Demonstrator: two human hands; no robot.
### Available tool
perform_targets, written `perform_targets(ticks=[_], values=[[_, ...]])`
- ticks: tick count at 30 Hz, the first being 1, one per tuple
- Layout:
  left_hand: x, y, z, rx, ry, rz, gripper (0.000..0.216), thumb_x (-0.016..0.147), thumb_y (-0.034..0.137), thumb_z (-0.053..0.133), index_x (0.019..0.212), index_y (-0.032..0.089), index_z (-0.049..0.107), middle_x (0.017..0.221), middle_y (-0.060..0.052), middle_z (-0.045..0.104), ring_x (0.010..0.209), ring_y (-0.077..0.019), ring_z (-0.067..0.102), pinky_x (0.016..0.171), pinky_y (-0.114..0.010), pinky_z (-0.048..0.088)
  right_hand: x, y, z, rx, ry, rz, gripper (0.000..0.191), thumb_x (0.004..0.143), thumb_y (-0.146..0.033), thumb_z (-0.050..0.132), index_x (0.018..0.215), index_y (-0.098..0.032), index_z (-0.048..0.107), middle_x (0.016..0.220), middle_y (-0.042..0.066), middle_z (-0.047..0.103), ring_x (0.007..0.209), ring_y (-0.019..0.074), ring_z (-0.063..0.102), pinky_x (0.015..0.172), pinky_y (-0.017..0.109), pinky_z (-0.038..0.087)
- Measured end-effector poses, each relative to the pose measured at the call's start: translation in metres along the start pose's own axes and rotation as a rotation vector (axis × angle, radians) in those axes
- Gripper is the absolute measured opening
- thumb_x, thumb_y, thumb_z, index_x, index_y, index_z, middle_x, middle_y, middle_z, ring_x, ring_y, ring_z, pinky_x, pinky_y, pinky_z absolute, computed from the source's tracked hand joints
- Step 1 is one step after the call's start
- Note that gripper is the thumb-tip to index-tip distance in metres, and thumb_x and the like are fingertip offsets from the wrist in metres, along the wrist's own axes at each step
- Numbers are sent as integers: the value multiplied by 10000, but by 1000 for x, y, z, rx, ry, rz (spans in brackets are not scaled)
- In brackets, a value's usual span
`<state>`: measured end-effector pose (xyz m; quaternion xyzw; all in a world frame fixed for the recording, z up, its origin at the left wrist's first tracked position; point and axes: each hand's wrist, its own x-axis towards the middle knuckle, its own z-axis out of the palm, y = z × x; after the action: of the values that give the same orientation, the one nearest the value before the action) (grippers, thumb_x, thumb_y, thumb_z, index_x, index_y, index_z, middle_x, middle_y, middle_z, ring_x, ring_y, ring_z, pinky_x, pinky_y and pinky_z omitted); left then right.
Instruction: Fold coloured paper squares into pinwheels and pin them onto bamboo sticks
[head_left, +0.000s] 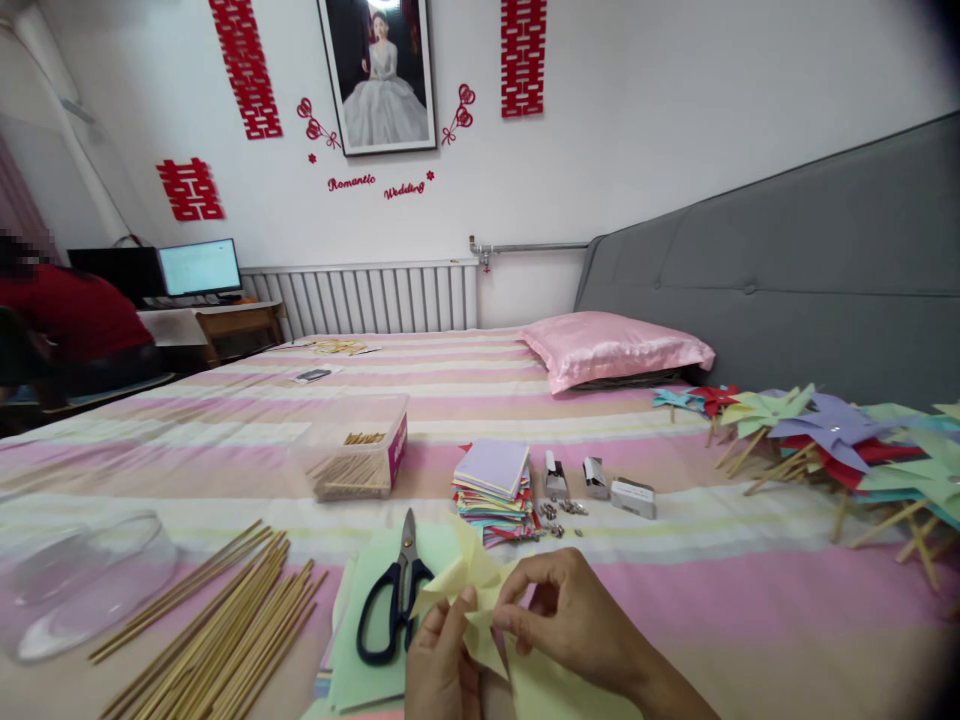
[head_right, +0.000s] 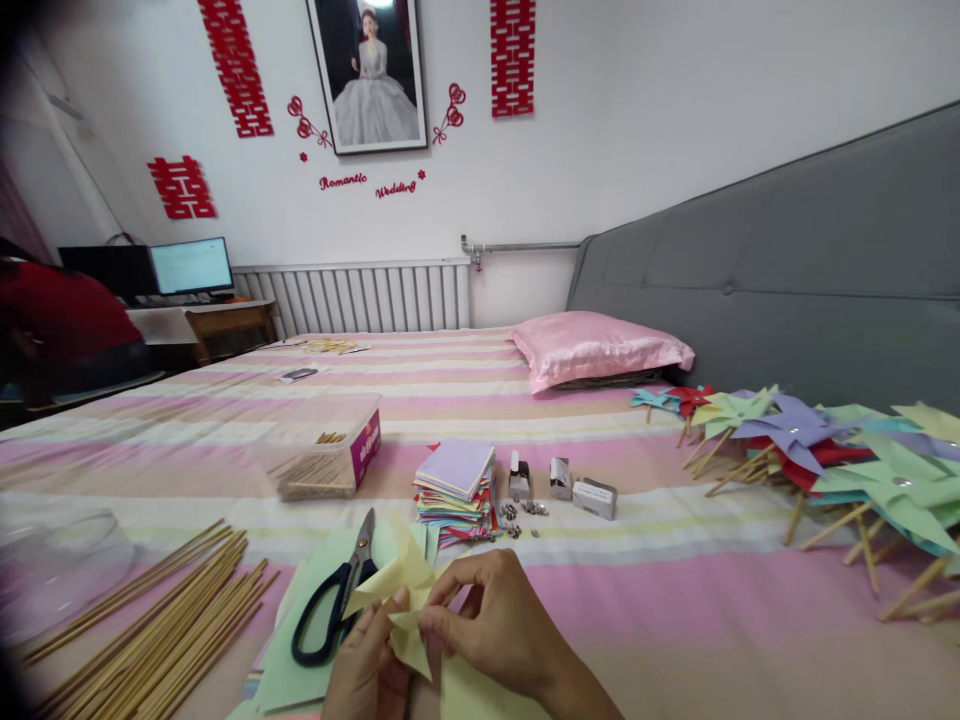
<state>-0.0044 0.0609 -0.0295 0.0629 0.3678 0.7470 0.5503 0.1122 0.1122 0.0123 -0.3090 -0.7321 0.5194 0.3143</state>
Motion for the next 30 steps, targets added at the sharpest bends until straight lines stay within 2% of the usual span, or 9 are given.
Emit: perform_targets(ticks=[2,5,7,10,15,22,30], values=[[-1,1,2,5,21,23,209,541,135,776,671,140,613,594,-34,723,537,-174,665,531,-247,513,0,-1,1,-33,45,-31,93,693,-175,616,667,-128,692,675,51,678,557,133,627,491,179,461],[-5,1,5,15,43,44,218,517,90,772,668,135,621,593,-40,724,515,-163,657,497,-228,505,-1,-2,2,-65,96,-71,81,660,-153,621,634,-128,693,906,83,662,655,140,631,558,191,487],[-5,1,6,8,41,46,206,522,102,773,663,133,625,603,-52,729,521,-166,658,498,-230,507,0,-1,2,-71,110,-64,79,654,-147,616,634,-124,688,981,94,639,661,134,629,567,193,491],[-5,0,4,8,28,39,209,524,112,777,672,131,631,616,-58,734,537,-174,662,514,-241,514,0,1,3,-67,150,-73,67,655,-148,612,640,-123,673,976,94,629,664,131,621,556,191,487],[-3,-2,3,1,26,34,236,515,136,795,697,127,645,614,-54,735,541,-174,666,519,-238,513,2,5,5,-45,184,-70,65,662,-168,607,640,-124,650,933,102,640,765,175,630,575,205,497],[-5,-1,7,31,42,22,267,450,118,824,658,125,657,592,-48,728,621,-230,692,592,-281,546,3,7,6,-59,232,4,88,670,-190,597,620,-123,624,940,97,651,627,142,621,559,223,495],[-2,-3,4,89,28,47,268,446,154,834,663,118,680,585,-59,725,680,-252,697,577,-274,555,4,7,5,-80,254,12,98,659,-191,599,598,-120,628,918,96,673,590,141,622,541,227,487]])
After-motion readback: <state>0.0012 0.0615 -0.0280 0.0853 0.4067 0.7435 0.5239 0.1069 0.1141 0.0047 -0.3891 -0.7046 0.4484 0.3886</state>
